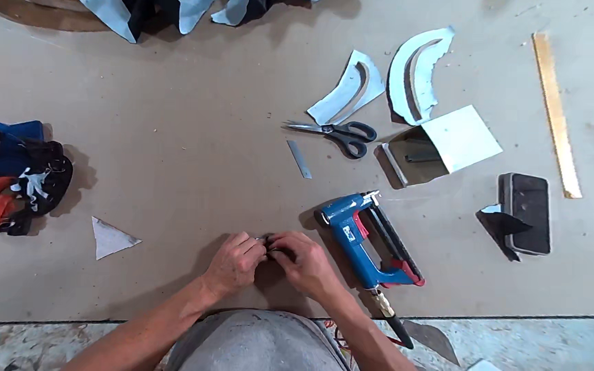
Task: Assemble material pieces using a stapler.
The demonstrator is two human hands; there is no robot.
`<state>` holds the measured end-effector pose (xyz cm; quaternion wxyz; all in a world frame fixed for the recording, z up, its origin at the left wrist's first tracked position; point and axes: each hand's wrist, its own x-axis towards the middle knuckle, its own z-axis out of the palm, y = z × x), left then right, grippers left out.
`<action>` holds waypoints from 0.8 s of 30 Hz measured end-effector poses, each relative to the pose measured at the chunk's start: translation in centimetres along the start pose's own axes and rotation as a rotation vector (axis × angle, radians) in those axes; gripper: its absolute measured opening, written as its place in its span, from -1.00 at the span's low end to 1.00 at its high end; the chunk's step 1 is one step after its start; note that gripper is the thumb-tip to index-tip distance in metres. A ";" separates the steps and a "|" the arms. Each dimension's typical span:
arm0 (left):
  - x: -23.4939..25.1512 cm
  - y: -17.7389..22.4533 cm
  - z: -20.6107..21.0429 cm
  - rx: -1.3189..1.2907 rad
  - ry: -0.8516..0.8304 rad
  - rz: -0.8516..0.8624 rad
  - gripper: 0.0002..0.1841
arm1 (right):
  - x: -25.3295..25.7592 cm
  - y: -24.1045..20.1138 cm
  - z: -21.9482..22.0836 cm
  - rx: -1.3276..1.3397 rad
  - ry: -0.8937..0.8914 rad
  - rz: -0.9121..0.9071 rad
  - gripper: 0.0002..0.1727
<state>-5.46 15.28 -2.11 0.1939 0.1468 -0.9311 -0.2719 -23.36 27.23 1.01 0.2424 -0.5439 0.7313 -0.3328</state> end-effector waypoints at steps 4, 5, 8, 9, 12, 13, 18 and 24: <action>0.0 1.2 1.2 0.088 0.093 -0.101 -0.82 | -2.5 -0.2 -6.5 -0.387 0.247 0.285 -0.46; -0.1 1.5 1.5 0.100 0.112 -0.125 -0.81 | -3.2 0.8 -6.9 -0.467 0.253 0.383 -0.28; 0.0 1.8 2.0 0.125 0.157 -0.173 -0.79 | -3.8 3.8 -6.2 -0.570 0.210 0.506 0.05; 0.0 1.9 2.1 0.134 0.168 -0.174 -0.79 | -3.5 4.2 -6.4 -0.564 0.203 0.511 0.02; -0.2 2.0 2.0 0.110 0.174 -0.204 -0.84 | -2.5 2.8 -8.9 -0.492 0.080 0.637 -0.12; -0.2 2.1 1.8 0.088 0.164 -0.229 -0.84 | -3.0 1.8 -9.6 -0.494 0.064 0.650 -0.21; 0.1 1.6 1.4 -0.038 0.145 -0.282 -0.80 | -7.3 -6.6 -9.5 -0.388 0.005 0.671 -0.50; 0.5 0.6 1.1 -0.108 0.092 -0.245 -0.80 | -7.8 -10.1 -4.7 -0.338 -0.062 0.594 -0.70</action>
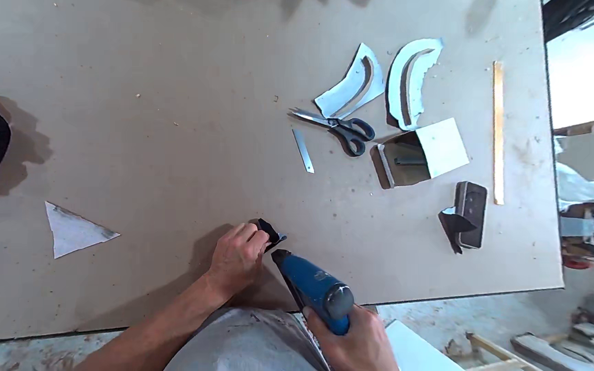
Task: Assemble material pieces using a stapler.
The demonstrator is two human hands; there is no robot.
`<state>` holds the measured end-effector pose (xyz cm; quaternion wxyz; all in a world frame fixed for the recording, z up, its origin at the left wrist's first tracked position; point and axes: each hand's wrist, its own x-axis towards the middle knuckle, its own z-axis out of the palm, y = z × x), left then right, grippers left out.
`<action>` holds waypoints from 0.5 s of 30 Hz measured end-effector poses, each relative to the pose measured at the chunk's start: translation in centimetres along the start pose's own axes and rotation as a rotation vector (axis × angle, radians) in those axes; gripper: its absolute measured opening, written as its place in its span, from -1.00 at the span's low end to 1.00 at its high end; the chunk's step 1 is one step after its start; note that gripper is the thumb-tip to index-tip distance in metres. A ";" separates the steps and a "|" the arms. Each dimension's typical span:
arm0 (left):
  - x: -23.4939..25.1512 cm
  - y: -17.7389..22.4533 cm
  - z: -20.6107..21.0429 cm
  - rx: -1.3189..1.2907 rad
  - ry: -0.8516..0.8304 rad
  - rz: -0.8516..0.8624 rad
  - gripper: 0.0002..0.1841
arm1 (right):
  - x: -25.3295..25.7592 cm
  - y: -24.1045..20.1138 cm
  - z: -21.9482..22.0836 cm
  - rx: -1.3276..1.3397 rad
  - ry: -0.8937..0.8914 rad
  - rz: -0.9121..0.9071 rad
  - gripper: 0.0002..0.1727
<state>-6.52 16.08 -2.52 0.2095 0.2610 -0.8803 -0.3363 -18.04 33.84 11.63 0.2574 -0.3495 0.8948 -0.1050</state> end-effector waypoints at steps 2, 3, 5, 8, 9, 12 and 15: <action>0.1 -0.1 -0.2 -0.021 -0.007 0.012 -0.83 | 0.4 -0.4 0.5 -0.025 0.014 -0.008 -0.71; 0.2 -0.1 -0.2 -0.026 -0.005 0.018 -0.84 | 0.6 -0.5 0.7 -0.039 0.020 -0.011 -0.71; 0.3 -0.2 -0.3 -0.033 -0.002 0.034 -0.88 | 1.0 -0.7 1.0 -0.053 0.021 -0.020 -0.71; 0.3 -0.3 -0.1 -0.018 -0.003 0.045 -0.89 | 1.5 -0.8 1.4 -0.066 0.007 -0.022 -0.72; 0.3 -0.3 -0.1 -0.012 -0.001 0.043 -0.88 | 1.5 -0.7 1.1 -0.067 -0.012 -0.006 -0.72; 0.4 -0.1 -0.3 0.019 0.011 0.031 -0.84 | 1.3 0.4 -1.1 -0.121 -0.015 0.101 -0.61; 0.7 0.6 -1.7 -0.031 -0.063 -0.105 -0.81 | 3.3 3.1 -2.4 -0.263 0.185 0.099 -0.51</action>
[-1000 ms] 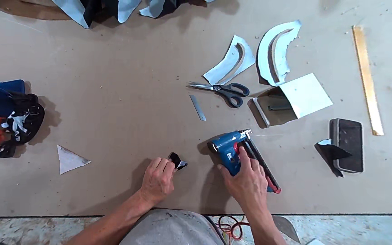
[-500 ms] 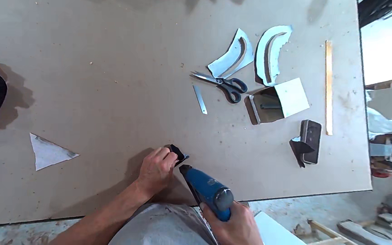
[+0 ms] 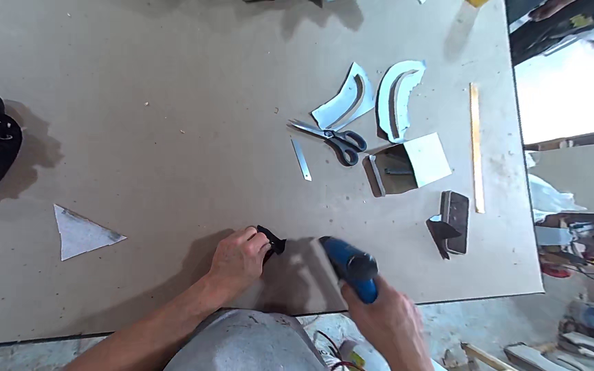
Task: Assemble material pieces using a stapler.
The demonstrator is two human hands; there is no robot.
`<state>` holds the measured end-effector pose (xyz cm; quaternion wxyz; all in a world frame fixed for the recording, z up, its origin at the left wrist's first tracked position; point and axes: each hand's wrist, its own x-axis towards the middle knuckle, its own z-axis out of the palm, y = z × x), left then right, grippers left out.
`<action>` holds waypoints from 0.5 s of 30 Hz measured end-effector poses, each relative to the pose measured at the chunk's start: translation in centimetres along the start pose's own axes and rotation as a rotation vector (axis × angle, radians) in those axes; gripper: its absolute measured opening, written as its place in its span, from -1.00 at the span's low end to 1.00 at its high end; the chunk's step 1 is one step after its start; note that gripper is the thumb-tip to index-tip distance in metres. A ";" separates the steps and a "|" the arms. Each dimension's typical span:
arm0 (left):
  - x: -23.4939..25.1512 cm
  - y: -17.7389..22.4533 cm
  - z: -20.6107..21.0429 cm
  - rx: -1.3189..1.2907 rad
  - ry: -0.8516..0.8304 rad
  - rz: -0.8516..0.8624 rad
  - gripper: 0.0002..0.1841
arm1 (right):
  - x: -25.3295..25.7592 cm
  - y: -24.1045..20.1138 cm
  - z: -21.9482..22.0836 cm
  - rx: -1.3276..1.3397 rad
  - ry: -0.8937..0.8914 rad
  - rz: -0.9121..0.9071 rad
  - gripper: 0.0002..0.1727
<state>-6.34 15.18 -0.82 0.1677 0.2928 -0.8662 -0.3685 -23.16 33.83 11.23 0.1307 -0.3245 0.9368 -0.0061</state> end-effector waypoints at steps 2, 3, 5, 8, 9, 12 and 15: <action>0.7 0.4 -1.9 -0.022 -0.040 -0.040 -0.79 | 2.6 1.7 1.1 -0.019 0.102 -0.044 -0.47; 1.1 0.3 -2.7 0.028 -0.015 0.038 -0.72 | 4.0 2.5 1.8 0.001 0.111 -0.059 -0.37; 2.5 0.1 -4.2 0.145 -0.071 0.288 -0.61 | 6.4 3.6 3.5 0.029 0.090 -0.087 -0.20; 4.6 0.8 -4.2 0.284 -0.439 0.578 -0.37 | 7.7 3.3 4.5 0.031 0.082 -0.134 -0.16; 5.2 1.1 -3.9 0.323 -0.562 0.609 -0.34 | 7.3 2.7 4.3 0.057 0.120 -0.169 -0.23; 6.3 0.9 -3.2 0.281 -0.703 0.548 -0.40 | 4.7 0.6 3.7 0.263 0.129 -0.357 -0.36; 6.5 1.7 -4.5 0.127 -0.743 0.257 -0.54 | 2.6 -1.4 5.1 0.412 -0.017 -0.575 -0.22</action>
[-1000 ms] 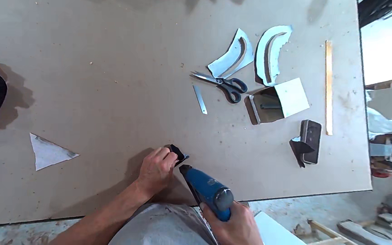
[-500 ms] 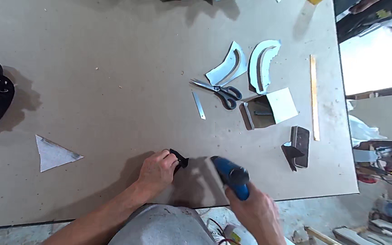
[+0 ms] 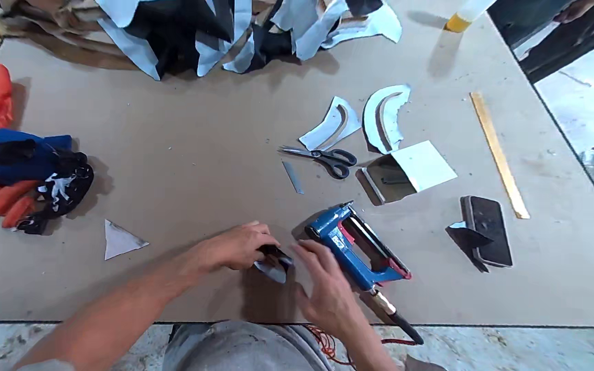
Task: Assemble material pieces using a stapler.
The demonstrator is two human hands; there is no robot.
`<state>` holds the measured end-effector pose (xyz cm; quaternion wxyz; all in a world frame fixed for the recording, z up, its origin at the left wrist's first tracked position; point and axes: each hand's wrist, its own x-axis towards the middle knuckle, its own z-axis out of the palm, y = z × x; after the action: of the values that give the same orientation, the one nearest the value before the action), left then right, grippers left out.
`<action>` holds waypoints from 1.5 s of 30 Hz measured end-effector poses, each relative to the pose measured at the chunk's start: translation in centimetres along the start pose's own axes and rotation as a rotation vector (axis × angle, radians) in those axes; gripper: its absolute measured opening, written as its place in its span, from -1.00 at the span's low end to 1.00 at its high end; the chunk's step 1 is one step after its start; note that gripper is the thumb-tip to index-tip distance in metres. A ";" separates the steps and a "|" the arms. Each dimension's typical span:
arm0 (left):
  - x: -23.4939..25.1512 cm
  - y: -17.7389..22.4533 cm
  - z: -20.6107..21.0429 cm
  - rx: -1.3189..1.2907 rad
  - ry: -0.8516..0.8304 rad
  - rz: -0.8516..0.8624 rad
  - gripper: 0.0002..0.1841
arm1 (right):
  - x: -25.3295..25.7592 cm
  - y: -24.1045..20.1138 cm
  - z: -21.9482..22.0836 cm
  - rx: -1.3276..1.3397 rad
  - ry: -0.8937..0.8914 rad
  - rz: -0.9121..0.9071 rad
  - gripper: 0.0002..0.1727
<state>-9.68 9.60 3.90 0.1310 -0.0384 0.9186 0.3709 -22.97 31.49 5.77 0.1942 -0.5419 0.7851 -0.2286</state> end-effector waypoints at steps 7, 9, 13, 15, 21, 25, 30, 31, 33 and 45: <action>-4.3 4.2 -0.3 -0.413 0.181 -0.047 -0.57 | 0.8 0.1 1.8 0.310 0.190 -0.262 -0.73; -5.4 4.8 0.3 -0.314 0.341 0.089 -0.48 | 1.1 -0.1 1.3 0.432 0.137 -0.211 -0.72; -5.7 5.2 1.8 0.009 0.514 0.122 -0.69 | 1.8 -0.8 1.2 0.679 -0.006 -0.085 -0.67; -5.7 4.8 2.0 -0.039 0.593 0.095 -0.80 | 2.5 -0.8 1.6 0.747 -0.037 -0.059 -0.72; -4.4 1.8 3.1 -0.067 0.728 -0.053 -0.88 | 6.4 0.9 6.1 0.597 0.192 -0.332 -0.74; -2.4 -1.3 7.5 0.260 0.883 -0.025 -0.85 | 7.6 3.0 8.6 0.197 0.286 -0.461 -0.79; -2.6 -0.3 9.0 0.321 0.875 -0.089 -0.80 | 6.3 3.4 7.8 0.164 0.196 -0.456 -0.78; -2.7 -0.2 8.9 0.311 0.857 -0.103 -0.80 | 6.2 3.5 7.8 0.170 0.200 -0.462 -0.79; -3.0 0.2 8.4 0.245 0.792 -0.169 -0.79 | 6.0 3.3 7.9 0.173 0.211 -0.448 -0.80; -2.6 -0.9 6.1 -0.263 0.641 -0.269 -0.86 | 6.7 1.8 6.1 0.349 0.011 -0.128 -0.89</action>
<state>-5.74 13.14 -0.23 -0.1218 -0.2893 0.8443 0.4344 -23.27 24.85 -0.64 0.2659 -0.5474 0.6987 -0.3762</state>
